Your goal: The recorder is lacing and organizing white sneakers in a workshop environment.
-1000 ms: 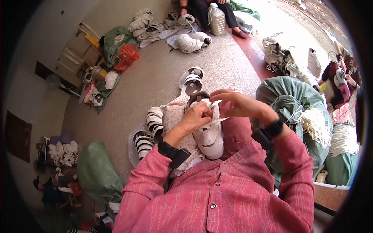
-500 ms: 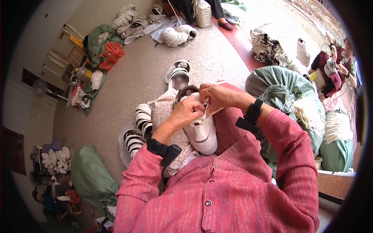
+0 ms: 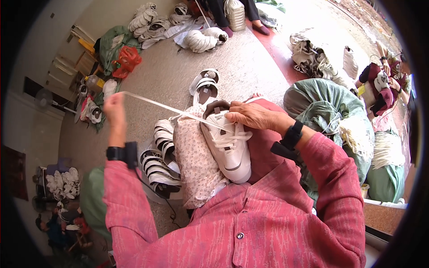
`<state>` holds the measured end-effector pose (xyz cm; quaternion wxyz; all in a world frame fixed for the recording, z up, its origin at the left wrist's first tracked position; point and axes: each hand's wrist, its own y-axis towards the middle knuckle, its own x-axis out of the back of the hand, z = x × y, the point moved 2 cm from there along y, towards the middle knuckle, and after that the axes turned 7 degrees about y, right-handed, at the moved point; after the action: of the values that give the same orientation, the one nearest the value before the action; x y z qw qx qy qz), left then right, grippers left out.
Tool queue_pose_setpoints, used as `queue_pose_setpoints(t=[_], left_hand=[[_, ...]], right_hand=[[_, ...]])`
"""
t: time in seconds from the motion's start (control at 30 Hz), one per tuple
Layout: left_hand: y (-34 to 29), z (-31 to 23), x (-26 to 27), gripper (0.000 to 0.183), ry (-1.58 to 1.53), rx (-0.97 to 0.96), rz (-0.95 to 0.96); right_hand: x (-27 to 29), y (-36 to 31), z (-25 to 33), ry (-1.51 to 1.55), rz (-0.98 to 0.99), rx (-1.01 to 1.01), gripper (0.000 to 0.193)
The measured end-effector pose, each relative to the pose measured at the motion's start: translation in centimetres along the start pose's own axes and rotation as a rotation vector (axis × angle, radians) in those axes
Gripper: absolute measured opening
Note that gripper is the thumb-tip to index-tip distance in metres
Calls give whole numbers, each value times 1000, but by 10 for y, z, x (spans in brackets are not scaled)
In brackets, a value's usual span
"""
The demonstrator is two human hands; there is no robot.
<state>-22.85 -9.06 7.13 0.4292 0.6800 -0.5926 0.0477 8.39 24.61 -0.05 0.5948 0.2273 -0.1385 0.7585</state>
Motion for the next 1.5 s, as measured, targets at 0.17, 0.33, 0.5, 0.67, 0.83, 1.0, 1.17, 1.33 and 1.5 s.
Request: queue_pose_setpoints(t=[0.17,0.33,0.5,0.67,0.83,1.0,1.17,1.33,1.5], left_hand=[[16,91,51,22,-178,281,-145],[-98,-28,-30,40,-181,10,446],[-167,-124,-51,37,-87,-771,672],[-189,-150,-66,26,-88,-931,807],[-186,-141,-83,15,-249,-755,1065],[-182,-122,-80,22,-581,-208,1352],[-186,-134,-75,22,-434,-374,1230],[-204,-158,-72,27,61,-785,932],[-213,-162,-73,13,58,-989,749]], right_hand=[[-1,8,0,65,-4,-17,52],[1,-19,7,62,-357,13,20],[-6,-34,26,-192,-315,105,18],[-9,-22,39,-216,-327,117,18],[-16,-5,23,-248,-170,38,14],[-22,-3,14,-260,-211,29,16],[-14,2,42,406,-195,-335,27],[-16,14,76,384,-184,-88,22],[15,-1,127,-169,-472,200,22]])
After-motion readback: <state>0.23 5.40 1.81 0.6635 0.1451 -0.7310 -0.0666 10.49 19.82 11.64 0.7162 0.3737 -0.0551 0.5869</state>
